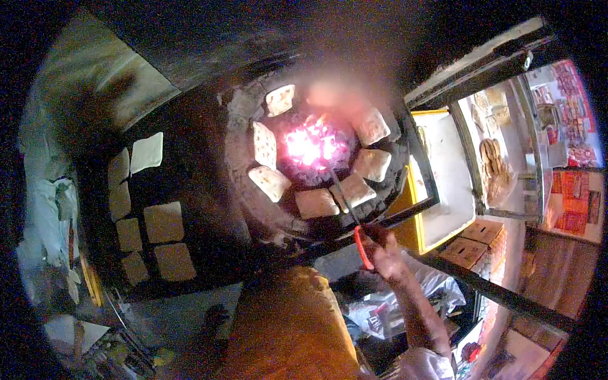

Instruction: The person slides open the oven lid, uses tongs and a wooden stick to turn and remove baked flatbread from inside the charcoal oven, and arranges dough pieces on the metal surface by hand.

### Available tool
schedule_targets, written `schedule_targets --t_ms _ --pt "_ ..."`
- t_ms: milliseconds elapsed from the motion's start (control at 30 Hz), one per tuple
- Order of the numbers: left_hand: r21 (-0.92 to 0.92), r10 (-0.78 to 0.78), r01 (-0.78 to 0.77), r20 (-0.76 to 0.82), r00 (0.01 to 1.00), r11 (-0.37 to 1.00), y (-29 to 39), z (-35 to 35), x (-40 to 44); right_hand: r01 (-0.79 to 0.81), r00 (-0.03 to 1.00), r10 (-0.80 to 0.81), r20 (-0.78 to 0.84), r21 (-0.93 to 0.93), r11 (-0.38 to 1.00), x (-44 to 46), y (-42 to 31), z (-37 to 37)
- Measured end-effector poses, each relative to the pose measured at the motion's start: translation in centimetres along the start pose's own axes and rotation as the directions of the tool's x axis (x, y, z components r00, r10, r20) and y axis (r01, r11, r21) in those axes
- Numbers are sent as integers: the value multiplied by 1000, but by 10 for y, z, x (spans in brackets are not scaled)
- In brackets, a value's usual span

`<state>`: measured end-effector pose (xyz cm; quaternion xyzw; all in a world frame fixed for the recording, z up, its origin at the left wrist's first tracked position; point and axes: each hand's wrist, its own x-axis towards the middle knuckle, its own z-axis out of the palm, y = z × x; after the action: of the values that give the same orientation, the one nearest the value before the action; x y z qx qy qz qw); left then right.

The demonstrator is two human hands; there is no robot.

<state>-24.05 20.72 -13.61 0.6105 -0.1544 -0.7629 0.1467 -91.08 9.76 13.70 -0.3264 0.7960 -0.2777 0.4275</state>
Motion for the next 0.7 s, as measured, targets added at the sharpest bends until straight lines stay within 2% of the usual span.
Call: schedule_targets --t_ms 33,67,100,133,167,200,233,267,333,400,433,467,533,567,633,700 --pt "-131 50 -45 35 998 990 -18 -13 12 -300 952 268 146 291 908 -5 8 3" --pt "-260 104 -84 65 992 962 -28 -20 19 -364 931 325 168 357 860 -14 -11 12" --pt "-252 103 -83 67 992 964 -29 -20 19 -425 905 378 194 420 802 -23 -29 19" --pt "-135 107 -93 100 989 986 -31 -19 20 -419 906 371 203 556 718 -20 16 38" --pt "-17 109 -107 129 986 994 -31 -18 19 -361 929 341 144 560 746 -16 12 54" --pt "-7 111 -111 123 986 994 -36 -23 18 -422 906 330 266 637 645 -14 3 58" --pt "-102 131 -115 166 977 988 -42 -27 16 -486 874 298 384 692 533 -13 -8 59" --pt "-199 155 -114 207 966 973 -42 -26 12 -488 873 293 390 696 528 -11 -16 61" --pt "-124 141 -122 160 977 985 -40 -28 4 -556 830 273 486 759 338 -10 -27 65" --pt "164 86 -92 43 995 982 -21 -14 -12 -547 834 299 463 763 344 -10 -21 68" --pt "364 60 -48 -21 998 930 -5 -1 -24 -536 838 327 436 766 354 -9 -16 70" --pt "551 43 7 -78 996 834 11 11 -36 -538 838 322 440 764 357 -11 -7 68" --pt "773 59 64 -130 990 631 77 67 -69 -567 811 430 398 717 405 -24 24 61" --pt "799 136 -18 -81 987 601 130 109 -87 -559 829 288 480 732 388 -31 41 54" --pt "821 348 -269 92 933 504 239 195 -103 -515 857 319 405 666 540 -48 43 47" --pt "792 576 -584 397 715 179 327 266 -82 -459 885 310 349 530 713 -62 45 42"
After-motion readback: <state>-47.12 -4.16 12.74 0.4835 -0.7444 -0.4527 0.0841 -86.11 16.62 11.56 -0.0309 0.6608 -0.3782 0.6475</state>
